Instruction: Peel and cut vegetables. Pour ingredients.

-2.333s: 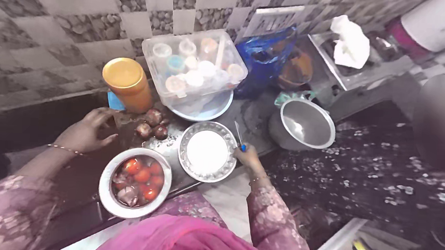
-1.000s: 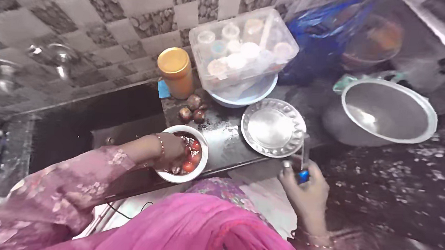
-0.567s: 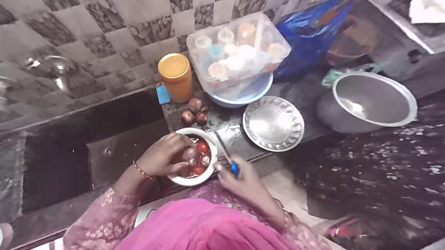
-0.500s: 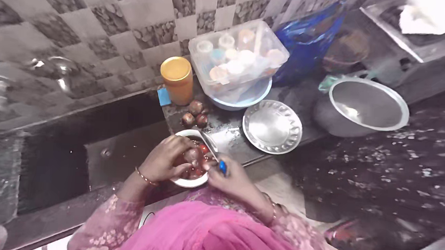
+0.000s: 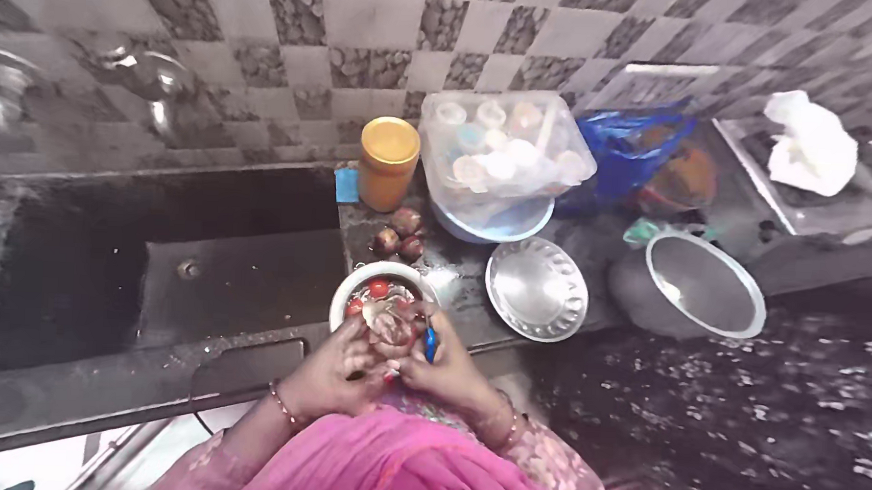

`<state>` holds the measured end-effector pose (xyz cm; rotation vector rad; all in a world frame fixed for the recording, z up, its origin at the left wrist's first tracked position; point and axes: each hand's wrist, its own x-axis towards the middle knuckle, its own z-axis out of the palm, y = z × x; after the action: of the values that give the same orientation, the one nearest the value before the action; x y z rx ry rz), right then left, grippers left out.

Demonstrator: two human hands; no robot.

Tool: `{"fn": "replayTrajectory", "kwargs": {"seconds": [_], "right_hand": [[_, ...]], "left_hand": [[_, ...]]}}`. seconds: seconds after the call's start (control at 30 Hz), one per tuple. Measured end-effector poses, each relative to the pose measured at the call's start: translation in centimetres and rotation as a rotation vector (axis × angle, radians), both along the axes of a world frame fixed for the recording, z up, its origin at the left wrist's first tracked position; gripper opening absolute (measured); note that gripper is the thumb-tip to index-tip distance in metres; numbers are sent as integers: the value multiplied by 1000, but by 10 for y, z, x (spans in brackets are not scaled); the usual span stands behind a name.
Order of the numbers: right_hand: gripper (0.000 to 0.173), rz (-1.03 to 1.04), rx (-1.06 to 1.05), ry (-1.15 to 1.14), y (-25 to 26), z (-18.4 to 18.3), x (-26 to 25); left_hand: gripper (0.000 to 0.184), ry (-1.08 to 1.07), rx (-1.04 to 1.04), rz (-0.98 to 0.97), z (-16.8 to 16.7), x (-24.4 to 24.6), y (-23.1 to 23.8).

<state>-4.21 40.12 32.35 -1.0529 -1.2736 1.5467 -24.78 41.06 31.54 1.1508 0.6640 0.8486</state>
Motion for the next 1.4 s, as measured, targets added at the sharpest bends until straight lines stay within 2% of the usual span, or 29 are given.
{"fn": "replayTrajectory", "kwargs": {"seconds": [0.07,0.17,0.23,0.3,0.4,0.5,0.6,0.67,0.73,0.83,0.9,1.0,1.1,1.2,1.33,1.4], "right_hand": [[71,13,26,-49,0,-2,0],[65,37,196,-206,3,-11,6],[56,41,262,-295,6,-7,14],[51,9,232,-297,9,5,21],[51,6,282,-391,15,15,20],[43,-45,391,-588,19,15,4],[19,-53,378,-480,22,12,1],[13,-39,265,-371,18,11,6],[16,-21,195,-283,12,9,12],[32,-49,255,-230,7,12,29],[40,-69,286,-286,6,23,42],[34,75,359,-471,4,43,54],[30,295,453,-569,9,51,53],[29,332,396,-586,11,46,43],[66,219,308,-781,8,41,29],[72,169,340,-876,8,39,23]], "left_hand": [[88,0,17,-5,0,4,-1],[86,68,123,33,-8,4,6],[74,251,313,105,-13,0,10],[64,484,542,194,-14,-3,14],[56,654,711,216,-7,-3,18],[56,721,710,191,-1,2,18],[60,731,642,199,-5,-1,20],[64,660,578,194,-10,-7,20],[67,502,521,197,-16,-10,20],[82,308,466,173,-16,-8,18],[78,309,522,128,-15,-8,19],[64,283,622,65,-18,-5,25],[70,326,643,55,-17,-1,28],[74,380,627,76,-15,3,25],[71,339,577,114,-16,11,18],[70,340,549,159,-17,14,13]]}}
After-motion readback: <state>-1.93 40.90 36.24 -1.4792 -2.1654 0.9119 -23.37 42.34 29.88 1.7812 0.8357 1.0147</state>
